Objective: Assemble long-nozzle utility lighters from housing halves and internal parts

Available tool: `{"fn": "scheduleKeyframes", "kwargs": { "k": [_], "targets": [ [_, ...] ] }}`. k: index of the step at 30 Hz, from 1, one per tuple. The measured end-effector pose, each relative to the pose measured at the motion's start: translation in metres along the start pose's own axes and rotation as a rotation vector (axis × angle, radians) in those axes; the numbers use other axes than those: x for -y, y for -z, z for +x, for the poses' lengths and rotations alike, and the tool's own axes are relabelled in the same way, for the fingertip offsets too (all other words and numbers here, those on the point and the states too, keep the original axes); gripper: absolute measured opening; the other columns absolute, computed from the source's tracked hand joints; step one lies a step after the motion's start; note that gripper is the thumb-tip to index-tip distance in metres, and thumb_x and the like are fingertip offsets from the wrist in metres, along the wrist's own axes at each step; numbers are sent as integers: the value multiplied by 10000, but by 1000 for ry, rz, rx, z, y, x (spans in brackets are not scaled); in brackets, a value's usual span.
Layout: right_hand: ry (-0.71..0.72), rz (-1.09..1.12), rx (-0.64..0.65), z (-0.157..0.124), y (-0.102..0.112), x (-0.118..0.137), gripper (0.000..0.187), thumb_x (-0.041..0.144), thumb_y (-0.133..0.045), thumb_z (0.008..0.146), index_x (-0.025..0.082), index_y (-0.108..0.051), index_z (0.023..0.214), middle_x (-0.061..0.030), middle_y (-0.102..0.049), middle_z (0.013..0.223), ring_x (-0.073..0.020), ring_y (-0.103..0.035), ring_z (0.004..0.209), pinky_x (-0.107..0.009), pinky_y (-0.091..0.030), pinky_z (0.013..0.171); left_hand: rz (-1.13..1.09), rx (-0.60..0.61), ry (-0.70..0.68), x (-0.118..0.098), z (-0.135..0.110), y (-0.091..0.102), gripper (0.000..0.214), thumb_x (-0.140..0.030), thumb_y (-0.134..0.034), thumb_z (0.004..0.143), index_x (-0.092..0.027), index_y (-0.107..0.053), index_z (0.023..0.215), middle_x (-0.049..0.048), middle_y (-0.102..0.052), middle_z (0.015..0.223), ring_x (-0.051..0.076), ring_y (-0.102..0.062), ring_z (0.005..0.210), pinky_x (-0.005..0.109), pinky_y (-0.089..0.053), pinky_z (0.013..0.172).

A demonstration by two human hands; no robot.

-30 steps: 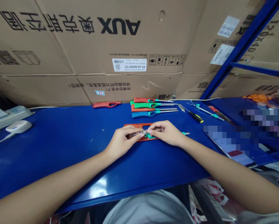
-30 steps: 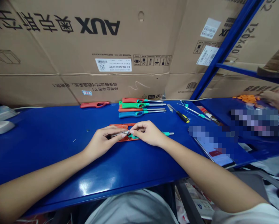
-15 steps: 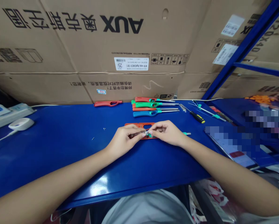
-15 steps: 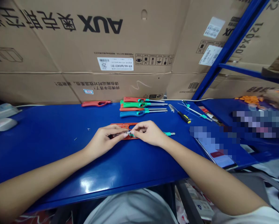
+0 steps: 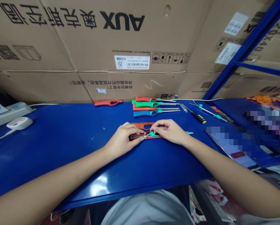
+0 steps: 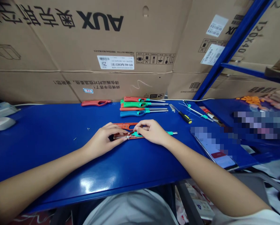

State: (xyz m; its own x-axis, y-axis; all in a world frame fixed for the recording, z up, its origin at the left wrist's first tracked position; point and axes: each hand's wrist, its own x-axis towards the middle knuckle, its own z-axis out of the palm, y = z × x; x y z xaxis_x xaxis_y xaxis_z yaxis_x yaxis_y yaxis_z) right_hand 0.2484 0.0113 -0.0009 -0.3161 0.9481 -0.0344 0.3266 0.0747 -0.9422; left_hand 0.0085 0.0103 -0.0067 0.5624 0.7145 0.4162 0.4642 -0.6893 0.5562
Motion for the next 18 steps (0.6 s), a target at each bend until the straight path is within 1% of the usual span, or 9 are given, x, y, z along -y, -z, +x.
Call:
{"fn": "scheduleKeyframes", "kwargs": {
  "k": [2,5,7,10,12,14,16,18],
  "targets": [
    [-1,-3,0,0,0,0,285,430,-693,814,155,-718,884,-24,-685,754,-113,-580,628,-236,-426,586,-8,-13,1,-1,0,0,153,-264,-711,855,-228,-764,994,48,-772,974,222,-650,890,354,-495,823],
    [0,-9,0,0,0,0,304,448,-684,822,153,-714,888,-24,-679,753,-106,-556,602,-236,-414,568,-1,-10,-9,-2,0,0,150,-220,-658,876,-216,-764,981,43,-778,930,206,-647,820,357,-494,807],
    [7,-15,4,0,0,-1,311,453,-671,832,151,-713,898,-24,-671,750,-101,-536,585,-235,-399,549,0,-6,-8,-2,0,0,159,-223,-635,897,-213,-769,981,43,-779,906,197,-638,781,358,-494,794],
    [53,-64,-8,-2,0,-3,293,435,-644,856,155,-714,909,-27,-659,737,-114,-534,592,-246,-401,552,-25,-15,25,-1,0,0,135,-233,-663,882,-223,-781,947,40,-783,896,203,-650,801,346,-510,776],
    [146,-169,-51,-4,-1,-2,250,396,-625,877,166,-719,906,-30,-659,748,-119,-522,589,-257,-403,554,-47,-22,52,-1,1,1,116,-243,-689,865,-232,-788,924,37,-786,885,209,-667,821,334,-525,767],
    [306,-335,-93,-6,-2,0,177,323,-616,889,186,-726,909,-41,-680,806,-139,-542,641,-276,-423,594,-69,-16,67,-1,1,2,111,-262,-706,859,-240,-796,920,36,-789,879,212,-682,830,327,-539,768],
    [473,-494,-115,-7,-3,3,129,246,-615,890,205,-727,939,-55,-703,891,-177,-578,770,-311,-456,702,-94,3,73,-1,1,3,120,-279,-714,863,-247,-802,937,37,-794,892,212,-696,836,321,-551,771],
    [558,-587,-116,-8,-5,4,139,206,-614,896,211,-719,987,-66,-706,952,-206,-580,883,-349,-459,814,-118,16,74,0,1,4,125,-286,-717,870,-253,-806,951,38,-797,915,214,-708,852,318,-558,773]
  ]
}}
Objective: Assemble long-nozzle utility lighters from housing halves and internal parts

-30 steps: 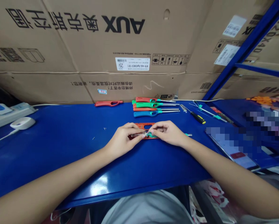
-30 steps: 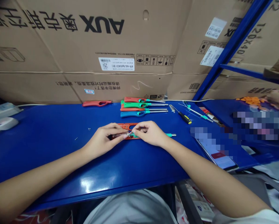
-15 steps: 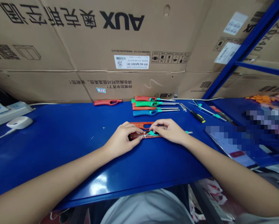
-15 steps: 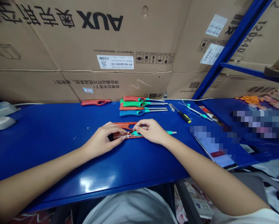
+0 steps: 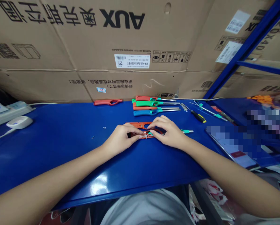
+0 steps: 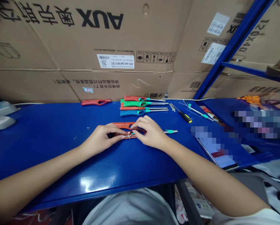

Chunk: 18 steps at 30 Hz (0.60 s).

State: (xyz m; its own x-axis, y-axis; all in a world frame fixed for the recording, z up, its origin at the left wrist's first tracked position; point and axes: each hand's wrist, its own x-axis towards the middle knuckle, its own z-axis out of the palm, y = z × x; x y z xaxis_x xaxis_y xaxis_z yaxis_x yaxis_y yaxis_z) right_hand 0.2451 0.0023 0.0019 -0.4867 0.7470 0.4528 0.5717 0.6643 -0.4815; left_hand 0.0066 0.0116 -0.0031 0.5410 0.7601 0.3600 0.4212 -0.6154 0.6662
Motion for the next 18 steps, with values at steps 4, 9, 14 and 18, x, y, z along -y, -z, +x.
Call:
{"fn": "scheduleKeyframes", "kwargs": {
  "k": [4,9,14,18],
  "targets": [
    [-28,-99,73,0,-4,-1,129,247,-638,921,214,-714,1020,-72,-689,990,-221,-564,939,-382,-427,874,-15,13,-51,2,0,-1,142,-276,-708,891,-262,-804,996,36,-800,965,231,-716,934,344,-555,841],
    [-106,-63,91,0,-8,-4,97,289,-678,913,207,-724,938,-61,-691,948,-208,-572,913,-370,-418,848,-13,28,-130,3,0,-3,164,-246,-697,907,-260,-791,1039,36,-798,971,214,-731,889,352,-537,874],
    [-175,-14,53,2,-11,-2,52,251,-724,872,200,-724,881,-46,-692,907,-199,-573,883,-365,-420,836,-2,25,-155,3,1,-4,169,-230,-700,905,-251,-787,1048,43,-797,964,208,-736,880,343,-536,873],
    [-208,-8,35,2,-13,-1,54,236,-741,853,188,-718,843,-41,-683,876,-196,-569,867,-357,-424,819,10,24,-171,3,0,-4,178,-231,-695,909,-253,-788,1059,49,-796,973,216,-738,898,354,-529,899]
  ]
}}
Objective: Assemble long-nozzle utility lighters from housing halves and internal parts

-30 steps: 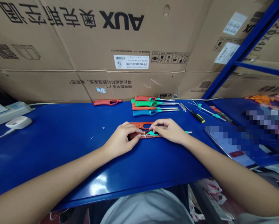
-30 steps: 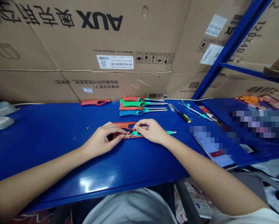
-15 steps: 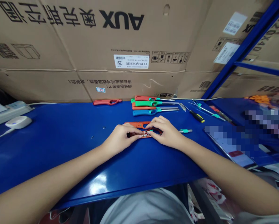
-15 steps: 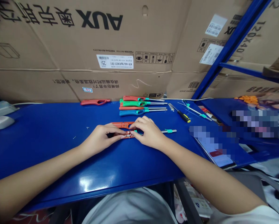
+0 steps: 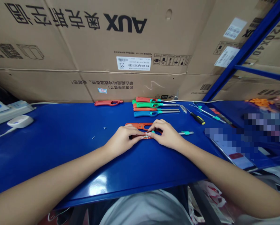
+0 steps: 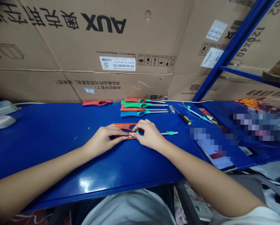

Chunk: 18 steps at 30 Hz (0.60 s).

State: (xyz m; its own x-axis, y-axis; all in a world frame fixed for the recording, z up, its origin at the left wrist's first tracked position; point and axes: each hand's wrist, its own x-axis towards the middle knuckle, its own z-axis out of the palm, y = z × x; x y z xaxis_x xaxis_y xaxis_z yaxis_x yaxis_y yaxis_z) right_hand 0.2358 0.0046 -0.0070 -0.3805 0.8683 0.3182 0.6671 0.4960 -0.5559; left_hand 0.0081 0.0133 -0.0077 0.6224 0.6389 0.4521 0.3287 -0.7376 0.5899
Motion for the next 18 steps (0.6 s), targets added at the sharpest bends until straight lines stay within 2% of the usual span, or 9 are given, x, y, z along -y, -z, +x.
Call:
{"fn": "scheduleKeyframes", "kwargs": {
  "k": [11,14,18],
  "targets": [
    [-7,-1,-2,0,-1,-2,45,244,-727,851,209,-698,850,-34,-687,894,-208,-587,884,-381,-438,849,62,-15,-34,5,-1,-4,177,-217,-687,917,-231,-774,1070,38,-797,982,201,-731,897,348,-525,884],
    [-6,-19,-4,0,-3,-4,17,202,-693,847,210,-681,838,-31,-673,885,-205,-585,871,-384,-436,857,60,-20,-60,5,-1,-5,172,-201,-682,920,-228,-771,1065,36,-791,996,194,-726,919,346,-523,897],
    [13,-20,-38,-1,-1,-2,91,124,-643,829,208,-646,864,-19,-647,862,-194,-574,851,-377,-427,854,73,-19,-68,6,-2,-6,168,-199,-667,929,-210,-767,1063,49,-782,998,197,-713,933,355,-529,901]
  ]
}}
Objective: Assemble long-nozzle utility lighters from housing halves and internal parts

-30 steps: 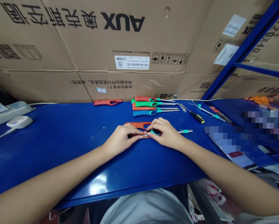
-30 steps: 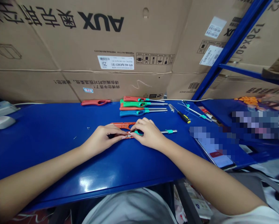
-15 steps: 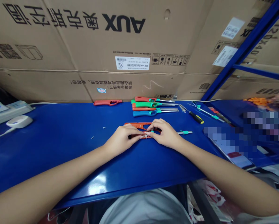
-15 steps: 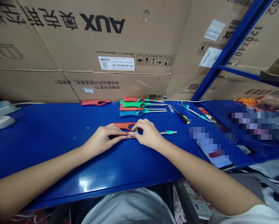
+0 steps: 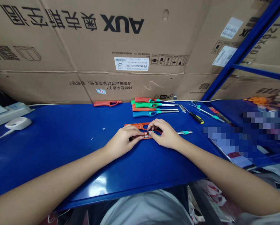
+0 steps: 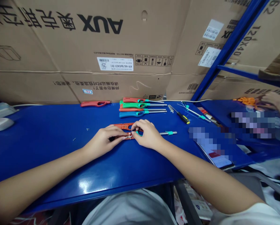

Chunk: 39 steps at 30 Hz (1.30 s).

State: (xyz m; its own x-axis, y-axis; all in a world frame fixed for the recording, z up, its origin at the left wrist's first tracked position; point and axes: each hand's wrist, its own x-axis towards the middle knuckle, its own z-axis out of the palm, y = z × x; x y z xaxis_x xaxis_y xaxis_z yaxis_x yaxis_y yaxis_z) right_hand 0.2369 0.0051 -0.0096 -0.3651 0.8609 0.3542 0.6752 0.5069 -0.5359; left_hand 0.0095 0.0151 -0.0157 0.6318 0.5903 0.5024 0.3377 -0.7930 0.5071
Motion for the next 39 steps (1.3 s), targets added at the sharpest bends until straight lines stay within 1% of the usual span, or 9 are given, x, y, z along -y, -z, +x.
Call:
{"fn": "scheduleKeyframes", "kwargs": {
  "k": [3,5,9,13,18,25,29,33,39],
  "targets": [
    [72,-12,29,-2,8,3,133,117,-660,812,212,-646,902,-23,-638,921,-201,-566,906,-385,-405,877,13,-1,1,0,-1,1,171,-210,-657,935,-192,-764,1068,65,-776,1005,212,-707,951,361,-539,884],
    [143,-61,72,-4,14,4,136,167,-701,816,228,-664,932,-29,-626,970,-216,-555,959,-395,-384,895,14,-1,1,0,-1,2,178,-215,-651,940,-190,-761,1078,70,-774,1011,217,-705,963,362,-543,881],
    [222,-119,142,-5,19,4,128,252,-704,876,240,-663,997,-40,-616,1022,-225,-534,1008,-388,-371,897,12,6,-4,1,-1,3,189,-218,-644,945,-203,-756,1097,71,-771,1035,219,-702,996,364,-541,904],
    [210,-121,192,-4,17,5,90,249,-660,923,217,-625,999,-52,-619,1045,-225,-526,1020,-384,-377,907,16,3,-17,2,-1,2,183,-214,-635,950,-201,-755,1087,70,-771,1028,218,-703,996,364,-540,907],
    [215,-153,208,-5,17,7,78,256,-625,948,209,-602,1006,-65,-615,1047,-233,-520,1025,-385,-380,896,22,14,-15,1,-1,3,180,-224,-635,950,-203,-756,1082,68,-768,1018,211,-704,978,363,-540,914],
    [286,-163,176,-6,22,6,120,249,-653,915,220,-646,1031,-59,-633,1055,-227,-540,1018,-390,-376,904,35,25,20,-4,0,8,187,-243,-643,937,-187,-773,1060,76,-751,956,197,-699,903,338,-568,861],
    [323,-186,155,-6,24,3,124,257,-655,914,223,-682,1030,-67,-640,1078,-231,-552,1045,-394,-369,909,38,32,-2,-2,0,9,182,-246,-646,938,-186,-772,1056,72,-753,944,191,-700,888,334,-572,857],
    [309,-181,164,-6,25,3,101,255,-642,925,225,-681,1013,-62,-648,1069,-223,-561,1036,-386,-364,898,32,8,-22,0,0,8,178,-244,-657,934,-191,-769,1062,67,-753,941,187,-703,886,322,-577,846],
    [276,-164,185,-6,24,5,123,246,-634,922,228,-653,1043,-60,-653,1062,-225,-561,1020,-376,-370,885,-37,-24,11,0,0,7,192,-209,-683,915,-210,-763,1090,54,-774,994,182,-717,946,292,-578,859]
  ]
}}
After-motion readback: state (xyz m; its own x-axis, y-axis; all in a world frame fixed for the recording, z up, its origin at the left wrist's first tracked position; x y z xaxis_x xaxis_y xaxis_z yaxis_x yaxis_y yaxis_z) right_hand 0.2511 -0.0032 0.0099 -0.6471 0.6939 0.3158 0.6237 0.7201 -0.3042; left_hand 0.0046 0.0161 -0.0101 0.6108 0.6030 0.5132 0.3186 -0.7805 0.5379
